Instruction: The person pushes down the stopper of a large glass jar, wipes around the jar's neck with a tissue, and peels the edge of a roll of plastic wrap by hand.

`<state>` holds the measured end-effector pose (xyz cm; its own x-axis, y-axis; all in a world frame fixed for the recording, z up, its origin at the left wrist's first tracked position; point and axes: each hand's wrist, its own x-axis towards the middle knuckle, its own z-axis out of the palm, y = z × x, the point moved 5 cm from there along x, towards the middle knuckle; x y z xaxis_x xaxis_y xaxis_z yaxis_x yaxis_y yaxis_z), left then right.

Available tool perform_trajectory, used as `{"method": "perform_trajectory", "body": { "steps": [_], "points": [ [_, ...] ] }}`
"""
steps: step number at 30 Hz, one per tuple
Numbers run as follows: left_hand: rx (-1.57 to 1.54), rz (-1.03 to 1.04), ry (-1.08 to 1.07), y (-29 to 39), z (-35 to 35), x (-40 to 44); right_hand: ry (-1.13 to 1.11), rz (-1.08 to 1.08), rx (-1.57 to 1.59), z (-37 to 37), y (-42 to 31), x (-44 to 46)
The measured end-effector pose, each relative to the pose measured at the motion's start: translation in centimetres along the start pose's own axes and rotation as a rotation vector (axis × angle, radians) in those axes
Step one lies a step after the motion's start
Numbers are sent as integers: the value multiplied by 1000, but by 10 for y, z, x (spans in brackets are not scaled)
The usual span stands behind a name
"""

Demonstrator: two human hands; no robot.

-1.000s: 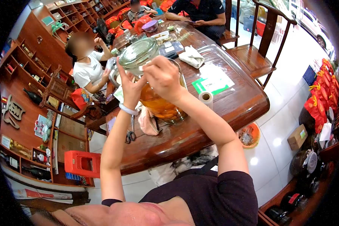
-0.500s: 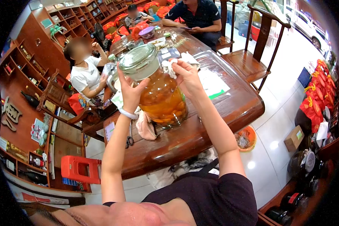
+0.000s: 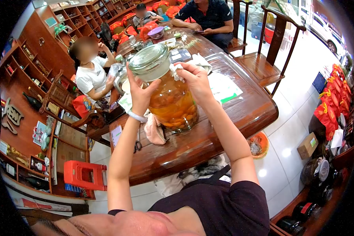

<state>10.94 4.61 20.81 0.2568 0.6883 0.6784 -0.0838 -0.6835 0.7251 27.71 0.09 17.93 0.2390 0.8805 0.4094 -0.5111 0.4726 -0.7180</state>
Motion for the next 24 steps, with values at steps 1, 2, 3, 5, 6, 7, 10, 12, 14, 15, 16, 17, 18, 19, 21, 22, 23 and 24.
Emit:
{"method": "perform_trajectory", "body": {
  "steps": [1, 2, 3, 5, 6, 7, 10, 12, 14, 15, 16, 17, 18, 19, 21, 22, 23, 24],
  "points": [
    [1, 0, 0, -1, 0, 0, 32, -41, -31, 1, -1, 0],
    [1, 3, 1, -2, 0, 0, 32, -41, -30, 4, 0, -1],
    [0, 6, 3, -1, 0, 0, 72, -84, -101, 4, -3, -2],
    [1, 6, 17, 3, 2, -1, 108, -124, -170, 8, -9, -8],
    [1, 5, 29, 5, 2, -1, 115, -107, -220, 10, -14, -12],
    [2, 4, 32, 1, 0, -3, 122, -91, -271, 11, -15, -17],
    [430, 181, 191, 5, -7, -12, 30, -131, -399, 15, -17, -25],
    [436, 211, 324, 21, -12, -28, -4, -169, -529, 17, -18, -36],
    [71, 45, 138, 21, 6, -48, -73, -239, -637, 19, -13, -44],
    [-21, -18, 37, 25, 15, -55, -118, -315, -680, 23, -13, -49],
    [13, -42, 0, 31, 17, -60, -120, -304, -676, 24, -11, -53],
    [46, -68, -36, 34, 19, -64, -169, -251, -626, 28, -8, -57],
    [-89, -181, -40, 28, 18, -68, -216, -199, -574, 30, -5, -60],
    [-85, -191, -38, 28, 16, -70, -215, -189, -569, 28, -4, -62],
    [-249, -318, -33, 25, 14, -76, -205, -30, -377, 21, 3, -66],
    [-317, -361, -26, 22, 13, -79, -174, -20, -301, 18, 6, -67],
    [-314, -364, -24, 21, 12, -81, -174, -17, -297, 15, 5, -69],
    [-351, -436, -24, 18, 11, -84, -165, 31, -383, 11, 5, -71]
  ]
}}
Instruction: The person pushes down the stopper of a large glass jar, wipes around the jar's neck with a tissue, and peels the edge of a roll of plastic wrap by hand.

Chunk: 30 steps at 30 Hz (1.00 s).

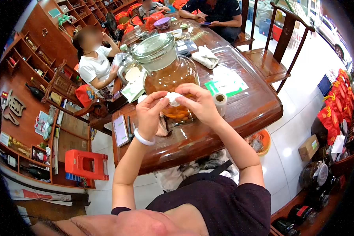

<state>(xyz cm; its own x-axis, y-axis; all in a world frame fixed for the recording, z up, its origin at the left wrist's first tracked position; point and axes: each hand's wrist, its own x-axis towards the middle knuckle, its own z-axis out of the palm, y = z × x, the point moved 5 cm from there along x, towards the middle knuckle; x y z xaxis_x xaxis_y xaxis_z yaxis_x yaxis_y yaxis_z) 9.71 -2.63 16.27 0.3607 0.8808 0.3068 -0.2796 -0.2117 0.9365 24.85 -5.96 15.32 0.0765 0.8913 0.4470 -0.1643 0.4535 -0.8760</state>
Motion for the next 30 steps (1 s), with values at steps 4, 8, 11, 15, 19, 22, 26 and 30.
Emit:
{"method": "perform_trajectory", "body": {
  "steps": [4, 8, 11, 15, 19, 22, 26, 30],
  "points": [
    [-133, -119, 17, -7, 0, -5, 70, 122, -43, -6, 4, -8],
    [-92, -147, -44, -6, 7, -10, 131, 63, 12, -10, 6, -12],
    [108, -118, -139, -9, 12, -13, 116, 36, -13, -7, 5, -15],
    [48, -132, -74, -11, 13, -17, 106, 21, 64, -1, -1, -20],
    [-16, -102, -30, -23, 3, -17, -15, 203, 118, -2, 15, -27],
    [-39, -152, 13, -21, 8, -21, -22, 222, 161, -3, 18, -30],
    [-151, -245, 19, -24, 9, -23, 20, 290, 327, -4, 22, -32],
    [-78, -191, 108, -30, 9, -25, 22, 278, 279, -6, 29, -32]
  ]
}}
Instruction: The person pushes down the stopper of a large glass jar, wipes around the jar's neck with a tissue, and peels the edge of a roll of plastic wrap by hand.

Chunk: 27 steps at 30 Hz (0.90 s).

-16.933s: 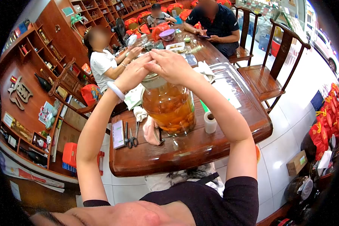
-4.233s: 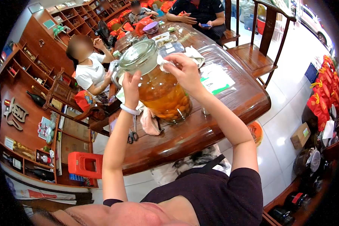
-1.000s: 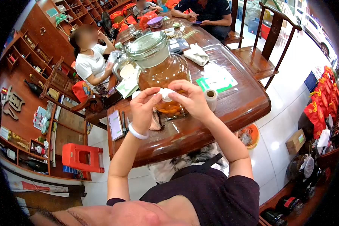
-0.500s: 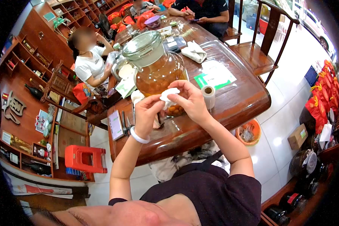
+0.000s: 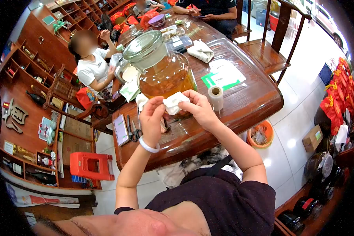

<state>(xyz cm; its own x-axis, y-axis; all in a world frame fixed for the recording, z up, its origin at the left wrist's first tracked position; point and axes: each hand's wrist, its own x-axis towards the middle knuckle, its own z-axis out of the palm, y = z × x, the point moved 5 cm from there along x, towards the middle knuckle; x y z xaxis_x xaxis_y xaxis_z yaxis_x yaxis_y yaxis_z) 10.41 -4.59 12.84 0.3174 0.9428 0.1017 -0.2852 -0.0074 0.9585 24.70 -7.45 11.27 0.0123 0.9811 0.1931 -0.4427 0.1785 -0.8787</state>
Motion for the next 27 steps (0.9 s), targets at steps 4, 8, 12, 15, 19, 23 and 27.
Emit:
{"method": "perform_trajectory", "body": {
  "steps": [4, 8, 12, 15, 19, 23, 27],
  "points": [
    [581, 605, 48, 41, 17, -15, 4, -35, -190, 2, -4, -2],
    [507, 388, -78, 30, 17, -6, -20, -116, -56, 13, -10, -6],
    [86, 28, 0, 5, 7, 5, 98, -474, -437, 21, -31, -12],
    [45, 5, 19, 9, 8, 8, 133, -697, -823, 32, -39, -15],
    [70, 198, -22, 36, 8, 17, 159, -589, -713, 21, -42, 12],
    [626, 718, 172, 96, 8, 25, 277, -462, -429, 16, -65, 46],
    [773, 871, 235, 114, -6, 63, 347, -670, -492, 4, -70, 91]
  ]
}}
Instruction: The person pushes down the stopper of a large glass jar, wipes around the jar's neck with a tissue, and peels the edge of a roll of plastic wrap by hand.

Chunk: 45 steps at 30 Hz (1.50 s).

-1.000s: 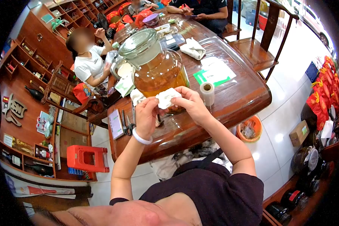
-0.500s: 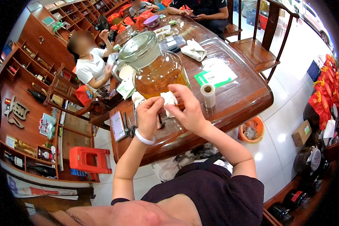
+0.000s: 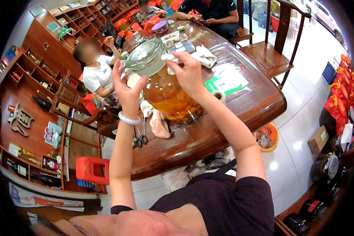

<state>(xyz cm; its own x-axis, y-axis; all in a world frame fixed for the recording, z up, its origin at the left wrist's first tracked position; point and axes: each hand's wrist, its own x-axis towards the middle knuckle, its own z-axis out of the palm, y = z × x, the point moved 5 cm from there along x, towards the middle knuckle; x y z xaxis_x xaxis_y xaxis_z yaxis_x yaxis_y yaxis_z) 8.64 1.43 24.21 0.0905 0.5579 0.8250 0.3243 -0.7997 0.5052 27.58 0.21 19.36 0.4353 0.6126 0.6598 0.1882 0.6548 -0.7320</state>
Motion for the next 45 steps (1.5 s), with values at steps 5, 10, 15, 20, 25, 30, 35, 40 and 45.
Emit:
{"method": "perform_trajectory", "body": {
  "steps": [5, 10, 15, 20, 25, 30, 35, 40, 45],
  "points": [
    [-457, -79, -227, -23, 33, 13, 81, -217, -150, 5, -15, 6],
    [-609, -126, -212, -22, 44, 9, 126, -377, -214, 11, -24, -3],
    [-574, -114, -189, -24, 45, 9, 119, -501, -298, 24, -42, -13],
    [-715, -127, -192, -19, 43, 7, 69, -626, -387, 35, -49, -20],
    [-622, -146, -197, -26, 42, 9, 139, -532, -288, 31, -34, -17],
    [-646, -143, -207, -27, 45, 8, 187, -355, -154, 23, -25, -10],
    [-626, -137, -240, -27, 39, 9, 179, -37, 71, 23, -15, -9],
    [25, 43, -227, -29, 9, 41, 126, 241, 301, 25, -4, -6],
    [-36, -111, -618, -3, 36, 93, 118, 376, 504, 23, 4, 1]
  ]
}}
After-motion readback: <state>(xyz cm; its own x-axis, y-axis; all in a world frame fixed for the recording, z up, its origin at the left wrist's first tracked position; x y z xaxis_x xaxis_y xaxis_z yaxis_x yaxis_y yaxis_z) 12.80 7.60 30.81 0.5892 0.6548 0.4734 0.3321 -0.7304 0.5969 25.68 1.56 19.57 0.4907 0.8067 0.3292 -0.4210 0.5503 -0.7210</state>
